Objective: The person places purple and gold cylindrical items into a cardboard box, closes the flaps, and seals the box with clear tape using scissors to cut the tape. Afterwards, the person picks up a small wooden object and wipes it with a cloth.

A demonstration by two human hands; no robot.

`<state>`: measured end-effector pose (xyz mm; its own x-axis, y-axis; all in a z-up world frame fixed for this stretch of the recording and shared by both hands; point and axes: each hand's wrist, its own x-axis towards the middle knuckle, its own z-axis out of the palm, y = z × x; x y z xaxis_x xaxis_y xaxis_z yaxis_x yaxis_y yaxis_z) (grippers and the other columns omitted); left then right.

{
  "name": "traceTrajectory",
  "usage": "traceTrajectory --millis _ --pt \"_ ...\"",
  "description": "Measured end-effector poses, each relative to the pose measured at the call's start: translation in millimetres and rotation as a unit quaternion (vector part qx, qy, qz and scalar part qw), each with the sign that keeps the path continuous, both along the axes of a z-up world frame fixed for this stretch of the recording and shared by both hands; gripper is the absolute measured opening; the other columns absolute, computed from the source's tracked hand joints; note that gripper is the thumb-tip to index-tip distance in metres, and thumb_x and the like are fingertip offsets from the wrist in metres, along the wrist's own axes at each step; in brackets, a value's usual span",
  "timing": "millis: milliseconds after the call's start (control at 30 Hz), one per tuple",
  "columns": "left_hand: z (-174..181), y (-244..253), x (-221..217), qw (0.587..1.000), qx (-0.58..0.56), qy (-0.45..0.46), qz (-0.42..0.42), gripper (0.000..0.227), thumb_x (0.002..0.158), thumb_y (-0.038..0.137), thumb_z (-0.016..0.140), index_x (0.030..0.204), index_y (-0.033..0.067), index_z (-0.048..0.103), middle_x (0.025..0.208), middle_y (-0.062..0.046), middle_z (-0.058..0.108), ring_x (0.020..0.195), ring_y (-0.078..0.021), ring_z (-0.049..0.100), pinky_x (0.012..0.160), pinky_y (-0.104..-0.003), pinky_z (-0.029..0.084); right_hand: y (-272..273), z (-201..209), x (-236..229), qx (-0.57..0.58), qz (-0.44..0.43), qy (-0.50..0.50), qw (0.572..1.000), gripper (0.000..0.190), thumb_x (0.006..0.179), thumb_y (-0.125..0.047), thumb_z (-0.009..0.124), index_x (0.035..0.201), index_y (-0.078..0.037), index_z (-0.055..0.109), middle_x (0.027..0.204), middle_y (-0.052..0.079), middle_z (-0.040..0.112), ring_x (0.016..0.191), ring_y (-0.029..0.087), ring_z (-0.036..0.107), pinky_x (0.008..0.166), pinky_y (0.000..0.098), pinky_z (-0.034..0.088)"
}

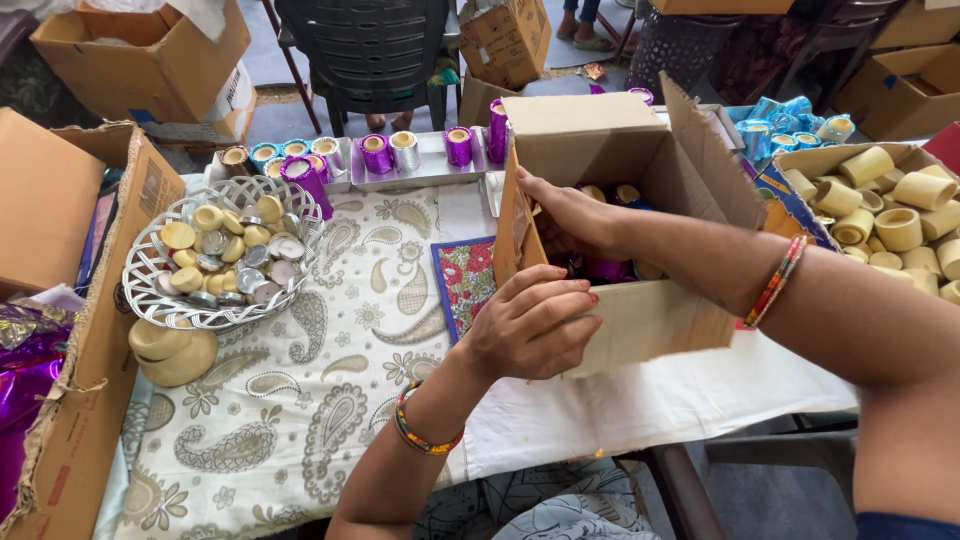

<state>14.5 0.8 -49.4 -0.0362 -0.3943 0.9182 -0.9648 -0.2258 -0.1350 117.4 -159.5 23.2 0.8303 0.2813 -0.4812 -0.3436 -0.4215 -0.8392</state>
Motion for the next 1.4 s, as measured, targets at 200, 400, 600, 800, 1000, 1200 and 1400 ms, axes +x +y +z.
traceTrajectory --millis 200,400,600,800,1000,1200,1400 --pt "7 -5 -3 0.994 -0.03 0.069 0.078 0.042 0.091 0.016 0.072 0.132 0.0142 0.062 0.135 -0.009 0.057 0.132 -0.0288 0.057 0.121 -0.048 0.042 -10 0 7 0.085 0.052 0.068 0.993 0.075 0.095 -0.069 0.041 0.129 -0.006 0.063 0.109 0.011 0.069 0.089 0.017 0.063 0.081 0.0344 0.053" --pt "-6 -8 5 0.992 -0.047 0.058 0.099 0.043 0.093 0.028 0.071 0.133 0.0182 0.06 0.124 -0.007 0.054 0.132 -0.0282 0.052 0.124 -0.052 0.04 0 3 0 0.067 0.058 0.015 0.996 0.078 0.089 -0.072 0.043 0.145 -0.018 0.043 0.1 0.007 0.063 0.085 0.014 0.058 0.072 0.0316 0.051" --pt "-13 -8 7 0.991 -0.048 0.055 0.113 0.04 0.095 0.03 0.07 0.132 0.0211 0.061 0.124 -0.005 0.052 0.132 -0.0269 0.051 0.124 -0.052 0.038 -5 -14 12 0.017 0.026 -0.01 0.999 0.085 0.087 -0.078 0.054 0.135 -0.007 0.045 0.095 0.008 0.055 0.08 0.014 0.052 0.065 0.0307 0.049" --pt "-16 -11 5 0.989 -0.056 0.054 0.127 0.038 0.096 0.029 0.069 0.133 0.0234 0.062 0.129 -0.005 0.053 0.134 -0.0271 0.05 0.125 -0.051 0.038 5 8 -2 -0.035 -0.014 -0.036 0.999 0.081 0.078 -0.075 0.059 0.121 -0.007 0.053 0.091 0.01 0.063 0.073 0.015 0.063 0.058 0.0309 0.056" --pt "-19 -12 7 0.987 -0.059 0.043 0.143 0.037 0.097 0.03 0.069 0.133 0.0244 0.062 0.131 -0.005 0.052 0.135 -0.0268 0.05 0.125 -0.051 0.038 0 5 2 -0.03 -0.033 -0.086 0.995 0.074 0.079 -0.068 0.068 0.101 0.003 0.06 0.078 0.011 0.066 0.06 0.015 0.068 0.049 0.0288 0.059" --pt "-20 -12 6 0.987 -0.055 0.039 0.149 0.038 0.096 0.03 0.068 0.133 0.0242 0.061 0.131 -0.006 0.052 0.135 -0.027 0.049 0.125 -0.051 0.039 -3 7 2 -0.069 -0.055 -0.135 0.987 0.079 0.07 -0.07 0.076 0.101 0.001 0.059 0.077 0.01 0.064 0.06 0.015 0.067 0.048 0.0298 0.058" --pt "-17 -9 5 0.986 -0.043 0.034 0.161 0.04 0.097 0.032 0.067 0.135 0.0238 0.061 0.132 -0.006 0.052 0.135 -0.0272 0.049 0.125 -0.051 0.039 -2 10 3 -0.127 -0.064 -0.171 0.975 0.087 0.066 -0.074 0.076 0.102 0.002 0.057 0.078 0.012 0.065 0.06 0.017 0.069 0.047 0.0299 0.058"
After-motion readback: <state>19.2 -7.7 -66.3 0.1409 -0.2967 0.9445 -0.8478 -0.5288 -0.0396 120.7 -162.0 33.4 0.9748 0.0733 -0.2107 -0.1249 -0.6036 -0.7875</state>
